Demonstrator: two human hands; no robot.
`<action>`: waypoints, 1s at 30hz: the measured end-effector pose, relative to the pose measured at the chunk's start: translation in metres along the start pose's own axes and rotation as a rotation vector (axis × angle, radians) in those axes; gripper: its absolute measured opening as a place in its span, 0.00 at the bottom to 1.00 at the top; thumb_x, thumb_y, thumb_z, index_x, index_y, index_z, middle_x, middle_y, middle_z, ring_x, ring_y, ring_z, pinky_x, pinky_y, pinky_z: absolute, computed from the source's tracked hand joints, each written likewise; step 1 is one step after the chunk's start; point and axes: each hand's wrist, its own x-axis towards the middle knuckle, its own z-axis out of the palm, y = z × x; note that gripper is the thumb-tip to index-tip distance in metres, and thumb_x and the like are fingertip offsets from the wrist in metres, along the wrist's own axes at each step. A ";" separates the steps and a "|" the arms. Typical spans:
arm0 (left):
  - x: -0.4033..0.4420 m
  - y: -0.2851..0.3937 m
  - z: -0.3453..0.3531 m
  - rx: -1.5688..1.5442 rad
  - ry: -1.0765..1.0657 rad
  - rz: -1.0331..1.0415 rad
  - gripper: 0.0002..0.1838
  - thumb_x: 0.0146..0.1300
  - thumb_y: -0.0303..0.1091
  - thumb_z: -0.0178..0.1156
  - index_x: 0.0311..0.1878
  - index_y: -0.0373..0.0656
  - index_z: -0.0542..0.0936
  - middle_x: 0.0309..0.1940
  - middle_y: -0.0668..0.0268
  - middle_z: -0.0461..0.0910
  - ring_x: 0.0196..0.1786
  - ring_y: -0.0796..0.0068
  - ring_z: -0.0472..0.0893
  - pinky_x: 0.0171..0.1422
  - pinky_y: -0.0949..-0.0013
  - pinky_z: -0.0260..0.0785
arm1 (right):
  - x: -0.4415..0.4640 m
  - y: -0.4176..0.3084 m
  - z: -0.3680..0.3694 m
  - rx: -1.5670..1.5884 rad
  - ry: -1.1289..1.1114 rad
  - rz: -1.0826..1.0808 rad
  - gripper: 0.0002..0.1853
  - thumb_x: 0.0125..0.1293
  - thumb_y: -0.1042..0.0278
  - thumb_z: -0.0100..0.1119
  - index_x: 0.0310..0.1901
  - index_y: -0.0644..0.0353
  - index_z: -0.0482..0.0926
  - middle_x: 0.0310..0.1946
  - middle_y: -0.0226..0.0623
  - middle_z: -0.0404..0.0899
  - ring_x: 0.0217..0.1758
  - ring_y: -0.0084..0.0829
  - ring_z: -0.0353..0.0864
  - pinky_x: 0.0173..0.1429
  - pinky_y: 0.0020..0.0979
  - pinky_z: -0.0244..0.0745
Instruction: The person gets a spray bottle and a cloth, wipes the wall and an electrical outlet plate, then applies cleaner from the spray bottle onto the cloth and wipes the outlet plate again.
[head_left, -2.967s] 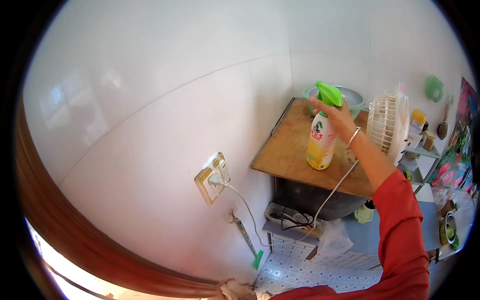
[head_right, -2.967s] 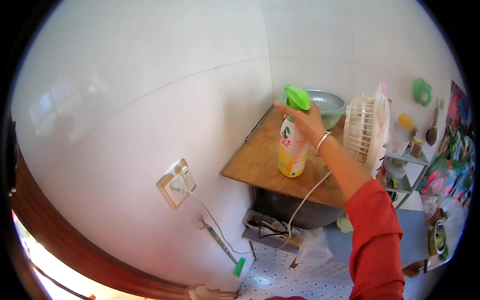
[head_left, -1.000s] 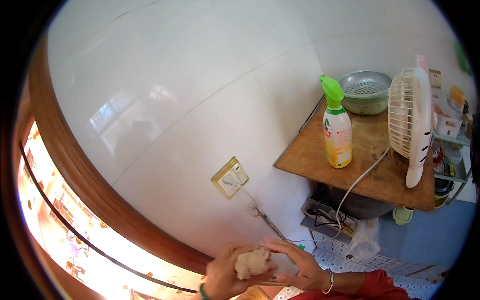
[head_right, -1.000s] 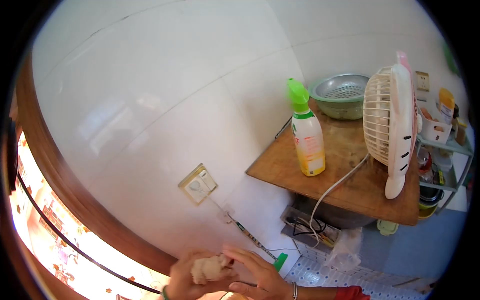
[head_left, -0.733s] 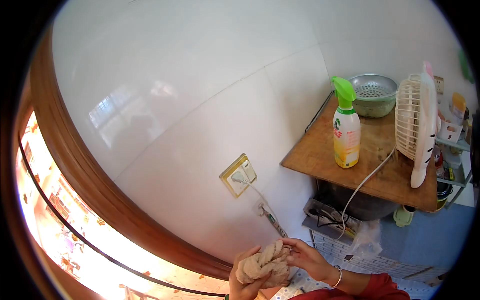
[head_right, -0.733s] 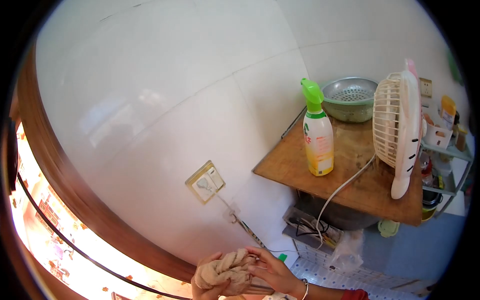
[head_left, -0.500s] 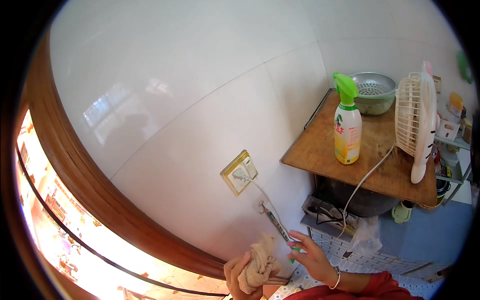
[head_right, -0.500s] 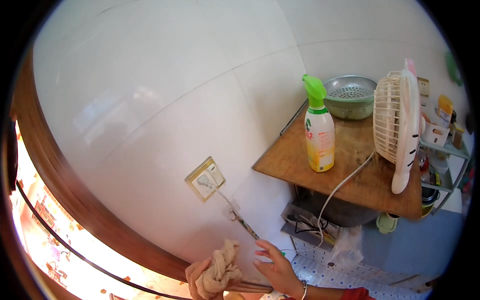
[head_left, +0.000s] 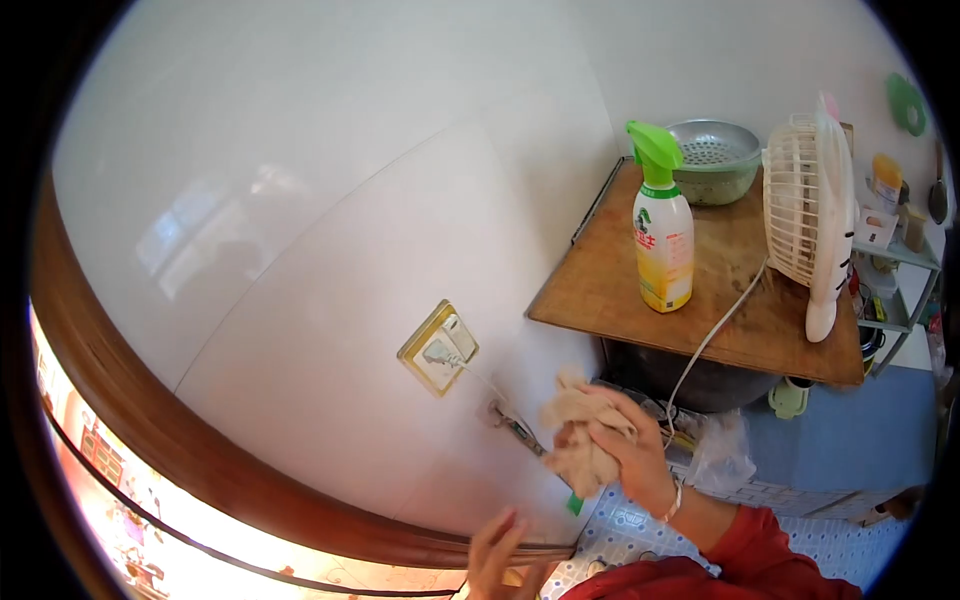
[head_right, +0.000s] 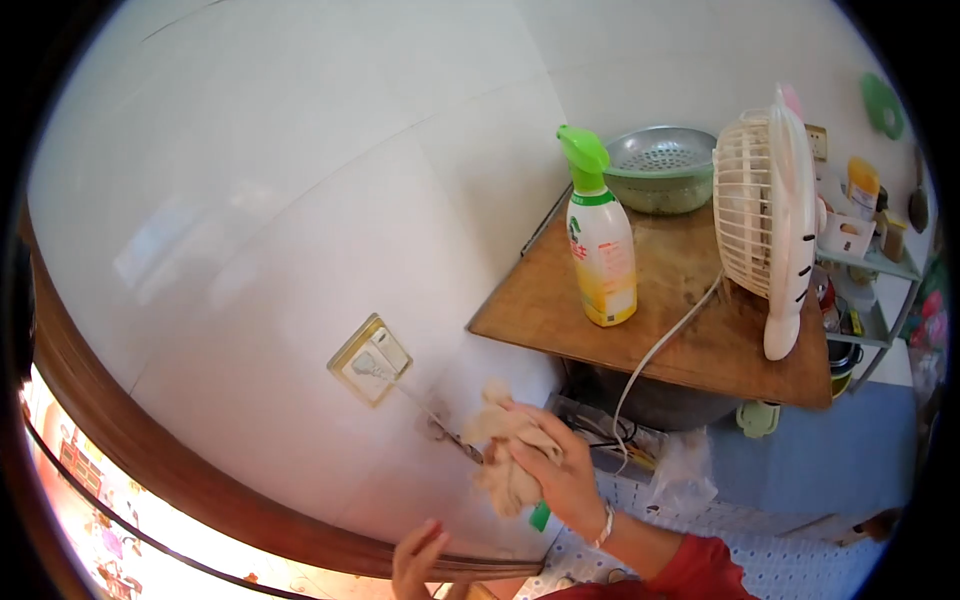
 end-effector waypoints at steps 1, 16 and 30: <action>-0.002 -0.004 -0.005 0.026 0.030 -0.019 0.30 0.53 0.28 0.70 0.61 0.40 0.76 0.63 0.48 0.72 0.64 0.48 0.72 0.67 0.52 0.64 | 0.017 0.003 -0.003 0.007 0.008 0.000 0.21 0.68 0.76 0.58 0.62 0.61 0.74 0.55 0.39 0.79 0.56 0.27 0.78 0.61 0.28 0.72; -0.067 -0.018 -0.053 0.247 0.112 -0.263 0.14 0.61 0.18 0.62 0.51 0.38 0.82 0.55 0.52 0.79 0.59 0.55 0.78 0.57 0.63 0.75 | 0.139 0.053 0.034 -0.635 -0.164 -0.769 0.20 0.54 0.79 0.60 0.51 0.56 0.83 0.50 0.38 0.82 0.52 0.39 0.80 0.58 0.36 0.73; -0.050 -0.016 -0.081 0.330 0.248 -0.238 0.10 0.61 0.19 0.62 0.46 0.38 0.84 0.47 0.55 0.83 0.52 0.57 0.82 0.58 0.60 0.73 | 0.157 -0.009 0.055 -0.689 -0.218 -0.866 0.27 0.54 0.80 0.55 0.58 0.50 0.78 0.49 0.31 0.82 0.52 0.37 0.78 0.55 0.35 0.73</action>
